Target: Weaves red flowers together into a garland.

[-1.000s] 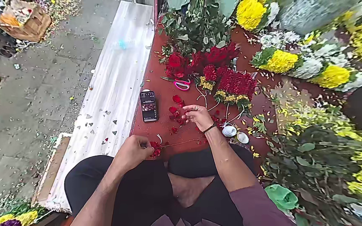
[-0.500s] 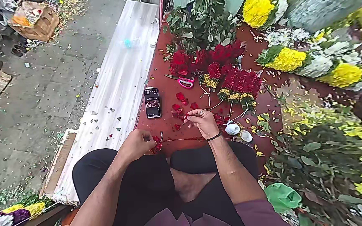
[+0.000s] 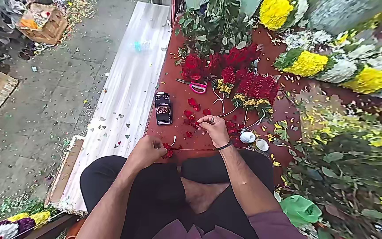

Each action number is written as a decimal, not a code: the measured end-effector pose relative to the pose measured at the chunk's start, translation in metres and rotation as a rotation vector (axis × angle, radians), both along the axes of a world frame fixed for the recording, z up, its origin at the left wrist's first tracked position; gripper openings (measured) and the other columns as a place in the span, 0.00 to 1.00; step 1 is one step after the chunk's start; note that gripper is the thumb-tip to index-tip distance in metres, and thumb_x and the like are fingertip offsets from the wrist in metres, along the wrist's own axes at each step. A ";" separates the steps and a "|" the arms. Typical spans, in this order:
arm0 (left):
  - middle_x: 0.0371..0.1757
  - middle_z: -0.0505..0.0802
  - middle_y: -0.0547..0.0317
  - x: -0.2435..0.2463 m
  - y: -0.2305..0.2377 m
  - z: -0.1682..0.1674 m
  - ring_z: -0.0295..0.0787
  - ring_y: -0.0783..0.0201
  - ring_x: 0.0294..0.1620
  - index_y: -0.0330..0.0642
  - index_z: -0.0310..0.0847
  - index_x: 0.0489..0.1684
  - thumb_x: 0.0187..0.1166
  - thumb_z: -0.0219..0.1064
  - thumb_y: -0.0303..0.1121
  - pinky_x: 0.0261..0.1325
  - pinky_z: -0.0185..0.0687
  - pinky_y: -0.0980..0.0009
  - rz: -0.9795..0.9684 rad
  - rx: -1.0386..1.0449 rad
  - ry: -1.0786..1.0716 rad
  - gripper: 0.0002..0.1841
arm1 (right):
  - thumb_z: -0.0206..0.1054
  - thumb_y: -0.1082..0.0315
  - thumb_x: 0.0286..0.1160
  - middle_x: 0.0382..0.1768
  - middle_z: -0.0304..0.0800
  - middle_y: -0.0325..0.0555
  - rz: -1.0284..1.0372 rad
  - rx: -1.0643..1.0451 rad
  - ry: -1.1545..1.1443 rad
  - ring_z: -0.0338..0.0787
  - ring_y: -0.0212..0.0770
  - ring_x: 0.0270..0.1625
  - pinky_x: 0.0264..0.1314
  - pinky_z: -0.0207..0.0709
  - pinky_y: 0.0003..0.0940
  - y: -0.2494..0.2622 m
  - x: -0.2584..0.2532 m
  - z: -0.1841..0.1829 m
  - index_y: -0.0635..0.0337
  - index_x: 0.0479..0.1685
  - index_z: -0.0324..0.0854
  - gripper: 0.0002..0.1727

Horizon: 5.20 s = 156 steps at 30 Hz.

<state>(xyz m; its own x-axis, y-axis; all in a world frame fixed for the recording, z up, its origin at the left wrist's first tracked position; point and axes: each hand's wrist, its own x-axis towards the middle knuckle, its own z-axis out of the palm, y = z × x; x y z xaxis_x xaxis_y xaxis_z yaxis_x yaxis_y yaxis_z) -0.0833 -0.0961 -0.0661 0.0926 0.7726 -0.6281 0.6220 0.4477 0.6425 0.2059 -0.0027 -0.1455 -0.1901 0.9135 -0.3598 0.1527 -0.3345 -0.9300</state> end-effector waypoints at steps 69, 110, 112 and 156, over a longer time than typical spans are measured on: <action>0.27 0.92 0.65 0.098 0.046 0.106 0.86 0.70 0.28 0.47 0.93 0.29 0.69 0.75 0.36 0.34 0.84 0.61 -0.599 0.163 -0.149 0.05 | 0.73 0.77 0.68 0.34 0.90 0.42 0.421 0.110 0.625 0.87 0.31 0.37 0.42 0.85 0.27 -0.030 0.000 0.059 0.64 0.34 0.91 0.01; 0.21 0.88 0.72 0.000 -0.002 0.010 0.82 0.69 0.23 0.58 0.89 0.25 0.69 0.75 0.48 0.32 0.78 0.52 -0.118 -0.058 -0.051 0.09 | 0.71 0.79 0.71 0.40 0.93 0.52 0.018 -0.197 -0.168 0.90 0.41 0.29 0.29 0.85 0.35 0.057 0.024 -0.071 0.62 0.60 0.88 0.17; 0.21 0.88 0.72 0.000 -0.003 0.011 0.81 0.69 0.23 0.58 0.90 0.25 0.69 0.75 0.49 0.32 0.77 0.52 -0.121 -0.058 -0.050 0.09 | 0.69 0.79 0.73 0.44 0.95 0.54 0.013 -0.228 -0.108 0.93 0.44 0.33 0.33 0.88 0.38 0.051 0.022 -0.057 0.65 0.55 0.89 0.13; 0.25 0.93 0.64 0.011 -0.006 0.001 0.85 0.70 0.24 0.47 0.96 0.36 0.72 0.78 0.37 0.33 0.84 0.67 0.064 -0.017 -0.296 0.05 | 0.81 0.82 0.57 0.33 0.95 0.56 0.112 -0.101 0.213 0.93 0.47 0.27 0.25 0.88 0.36 -0.085 -0.061 0.051 0.65 0.54 0.77 0.24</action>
<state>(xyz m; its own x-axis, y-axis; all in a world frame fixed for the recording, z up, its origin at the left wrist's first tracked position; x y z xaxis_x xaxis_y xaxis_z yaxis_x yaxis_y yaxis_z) -0.0726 -0.1025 -0.0650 0.2256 0.7722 -0.5939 0.3788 0.4921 0.7838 0.1446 -0.0879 -0.0945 -0.3696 0.8437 -0.3892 -0.0019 -0.4196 -0.9077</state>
